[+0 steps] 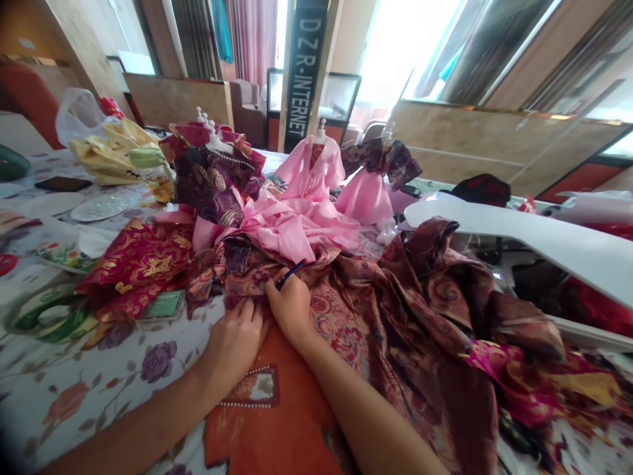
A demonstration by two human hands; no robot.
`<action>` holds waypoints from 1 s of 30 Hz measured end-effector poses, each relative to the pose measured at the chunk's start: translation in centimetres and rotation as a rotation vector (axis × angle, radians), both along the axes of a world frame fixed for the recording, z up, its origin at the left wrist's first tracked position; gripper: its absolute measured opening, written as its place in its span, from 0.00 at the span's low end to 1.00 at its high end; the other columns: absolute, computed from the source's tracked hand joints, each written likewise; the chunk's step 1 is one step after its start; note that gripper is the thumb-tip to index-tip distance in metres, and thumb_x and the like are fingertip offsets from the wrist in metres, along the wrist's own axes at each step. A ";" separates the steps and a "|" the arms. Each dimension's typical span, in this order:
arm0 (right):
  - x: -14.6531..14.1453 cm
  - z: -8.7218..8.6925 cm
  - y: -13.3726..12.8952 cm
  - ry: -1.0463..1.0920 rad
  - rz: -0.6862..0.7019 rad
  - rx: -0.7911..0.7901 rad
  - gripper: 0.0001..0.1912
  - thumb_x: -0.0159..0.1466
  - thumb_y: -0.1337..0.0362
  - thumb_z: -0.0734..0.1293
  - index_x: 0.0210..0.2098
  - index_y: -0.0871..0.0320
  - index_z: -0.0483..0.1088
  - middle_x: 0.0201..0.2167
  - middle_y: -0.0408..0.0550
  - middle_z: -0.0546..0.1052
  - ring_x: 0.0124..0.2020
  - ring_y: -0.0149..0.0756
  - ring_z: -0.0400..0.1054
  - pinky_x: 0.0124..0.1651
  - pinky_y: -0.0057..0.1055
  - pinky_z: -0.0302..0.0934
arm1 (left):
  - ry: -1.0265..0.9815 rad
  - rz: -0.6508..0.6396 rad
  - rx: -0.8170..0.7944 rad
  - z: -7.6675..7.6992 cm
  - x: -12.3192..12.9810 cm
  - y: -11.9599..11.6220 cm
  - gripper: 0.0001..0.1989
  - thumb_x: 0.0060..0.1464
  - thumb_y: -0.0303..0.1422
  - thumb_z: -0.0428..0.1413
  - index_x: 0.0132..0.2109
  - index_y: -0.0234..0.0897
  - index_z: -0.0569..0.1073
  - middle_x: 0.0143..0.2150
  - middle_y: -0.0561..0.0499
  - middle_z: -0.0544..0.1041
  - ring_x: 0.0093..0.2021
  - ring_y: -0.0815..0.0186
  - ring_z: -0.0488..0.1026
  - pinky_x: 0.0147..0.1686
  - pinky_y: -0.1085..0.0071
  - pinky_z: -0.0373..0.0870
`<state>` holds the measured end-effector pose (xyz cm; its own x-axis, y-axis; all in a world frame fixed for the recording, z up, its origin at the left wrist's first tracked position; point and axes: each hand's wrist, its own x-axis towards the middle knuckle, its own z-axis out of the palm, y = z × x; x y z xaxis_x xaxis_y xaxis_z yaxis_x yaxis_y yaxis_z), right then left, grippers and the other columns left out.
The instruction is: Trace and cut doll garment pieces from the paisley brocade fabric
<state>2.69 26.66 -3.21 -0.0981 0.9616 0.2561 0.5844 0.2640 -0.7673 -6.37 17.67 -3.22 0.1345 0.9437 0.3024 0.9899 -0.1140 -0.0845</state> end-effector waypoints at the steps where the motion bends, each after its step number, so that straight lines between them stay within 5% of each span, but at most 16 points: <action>1: 0.1 0.0 0.0 0.004 -0.005 0.001 0.09 0.56 0.63 0.64 0.21 0.56 0.64 0.17 0.42 0.69 0.19 0.32 0.62 0.24 0.26 0.51 | -0.001 0.003 0.003 -0.1 0.0 0.0 0.12 0.56 0.26 0.54 0.46 0.25 0.76 0.44 0.35 0.76 0.42 0.55 0.76 0.37 0.66 0.74; 16: 0.5 0.2 -0.1 -0.019 0.015 -0.018 0.09 0.57 0.64 0.64 0.21 0.56 0.63 0.18 0.44 0.71 0.21 0.34 0.63 0.25 0.27 0.50 | 0.011 -0.037 0.015 -0.3 0.1 -0.3 0.15 0.56 0.24 0.54 0.51 0.27 0.74 0.47 0.37 0.75 0.47 0.52 0.73 0.40 0.64 0.73; 22: 2.4 -0.1 0.7 0.056 0.184 -0.073 0.09 0.54 0.59 0.70 0.24 0.57 0.70 0.20 0.44 0.75 0.23 0.35 0.68 0.26 0.27 0.58 | -0.042 -0.019 0.020 0.1 0.2 -0.1 0.14 0.58 0.32 0.55 0.46 0.25 0.76 0.43 0.38 0.75 0.44 0.51 0.72 0.39 0.60 0.72; 30: 2.3 -0.5 0.8 0.090 0.184 -0.061 0.09 0.55 0.59 0.70 0.23 0.58 0.70 0.19 0.43 0.74 0.22 0.34 0.68 0.25 0.27 0.59 | -0.086 -0.137 0.026 -0.5 0.1 0.3 0.09 0.57 0.26 0.55 0.43 0.26 0.76 0.41 0.40 0.74 0.42 0.59 0.69 0.42 0.64 0.69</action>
